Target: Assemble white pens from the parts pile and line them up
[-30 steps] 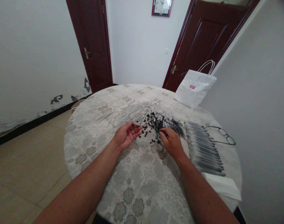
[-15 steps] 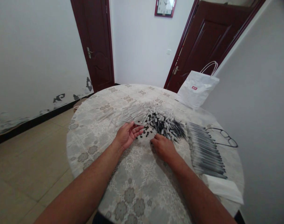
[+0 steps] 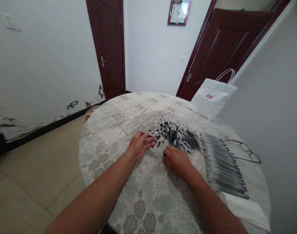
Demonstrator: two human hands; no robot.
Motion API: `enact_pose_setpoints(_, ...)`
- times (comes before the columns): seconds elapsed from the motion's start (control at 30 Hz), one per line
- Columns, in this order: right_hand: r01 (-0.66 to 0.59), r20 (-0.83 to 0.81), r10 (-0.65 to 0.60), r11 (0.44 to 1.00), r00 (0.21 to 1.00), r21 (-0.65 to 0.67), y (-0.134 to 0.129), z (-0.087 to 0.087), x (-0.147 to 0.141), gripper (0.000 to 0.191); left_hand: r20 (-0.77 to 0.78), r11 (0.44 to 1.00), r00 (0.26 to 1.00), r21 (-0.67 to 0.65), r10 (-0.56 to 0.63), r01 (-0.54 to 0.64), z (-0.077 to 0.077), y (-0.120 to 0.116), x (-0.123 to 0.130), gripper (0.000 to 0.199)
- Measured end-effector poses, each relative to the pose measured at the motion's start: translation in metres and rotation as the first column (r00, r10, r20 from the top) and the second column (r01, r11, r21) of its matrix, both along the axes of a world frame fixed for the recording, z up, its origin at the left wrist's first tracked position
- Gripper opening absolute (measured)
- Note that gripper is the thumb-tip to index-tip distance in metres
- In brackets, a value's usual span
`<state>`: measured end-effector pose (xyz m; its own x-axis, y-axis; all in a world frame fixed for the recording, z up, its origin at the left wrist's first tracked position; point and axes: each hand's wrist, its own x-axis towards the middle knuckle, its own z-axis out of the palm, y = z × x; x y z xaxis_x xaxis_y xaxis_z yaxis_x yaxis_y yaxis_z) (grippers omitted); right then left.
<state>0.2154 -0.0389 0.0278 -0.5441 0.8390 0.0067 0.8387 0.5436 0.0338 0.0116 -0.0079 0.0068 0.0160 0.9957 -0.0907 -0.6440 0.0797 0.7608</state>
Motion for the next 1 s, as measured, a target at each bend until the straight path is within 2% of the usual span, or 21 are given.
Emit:
enact_pose_setpoints(0.2, -0.02, -0.039, 0.018, 0.999, 0.999, -0.026, 0.001, -0.001, 0.004, 0.011, -0.034, 1.0, 0.999, -0.005, 0.0, 0.0, -0.002, 0.0, 0.001, 0.029)
enact_pose_setpoints(0.27, -0.028, -0.114, 0.025, 0.999, 0.993, -0.02, 0.003, -0.004, 0.007, 0.021, -0.044, 1.0, 0.999, -0.004, 0.002, -0.002, -0.003, 0.0, 0.002, 0.029)
enact_pose_setpoints(0.33, -0.025, -0.255, 0.031, 0.999, 0.967, 0.027, 0.006, -0.009, 0.009, 0.032, -0.054, 1.0, 0.999, 0.0, -0.01, 0.01, -0.004, 0.0, 0.003, 0.029)
enact_pose_setpoints(0.4, -0.01, -0.456, 0.049, 0.996, 0.889, 0.088, 0.008, -0.013, 0.009, 0.032, -0.066, 0.999, 0.997, -0.003, -0.038, 0.038, -0.006, -0.001, 0.004, 0.03)
enact_pose_setpoints(0.47, 0.032, -0.66, 0.035, 0.995, 0.751, 0.089, 0.01, -0.018, 0.007, 0.027, -0.078, 0.997, 0.994, -0.007, -0.074, 0.074, -0.007, -0.002, 0.006, 0.03)
enact_pose_setpoints(0.53, 0.095, -0.809, -0.066, 0.995, 0.584, -0.012, 0.011, -0.022, 0.003, 0.025, -0.088, 0.994, 0.99, -0.007, -0.109, 0.108, -0.006, -0.003, 0.007, 0.03)
enact_pose_setpoints(0.6, 0.129, -0.882, -0.194, 0.98, 0.431, -0.152, 0.011, -0.025, -0.001, 0.03, -0.091, 0.99, 0.986, -0.001, -0.137, 0.138, -0.005, -0.006, 0.008, 0.03)
enact_pose_setpoints(0.7, 0.094, -0.919, -0.286, 0.958, 0.273, -0.27, 0.011, -0.027, -0.006, 0.035, -0.084, 0.984, 0.981, 0.009, -0.174, 0.176, -0.001, -0.008, 0.008, 0.03)
enact_pose_setpoints(0.8, 0.054, -0.924, -0.32, 0.947, 0.207, -0.316, 0.012, -0.028, -0.008, 0.036, -0.075, 0.976, 0.974, 0.007, -0.215, 0.216, 0.002, -0.01, 0.008, 0.029)
enact_pose_setpoints(1.0, 0.022, -0.926, -0.332, 0.942, 0.179, -0.334, 0.012, -0.029, -0.009, 0.032, -0.052, 0.973, 0.972, 0.022, -0.229, 0.23, 0.004, -0.01, 0.007, 0.027)
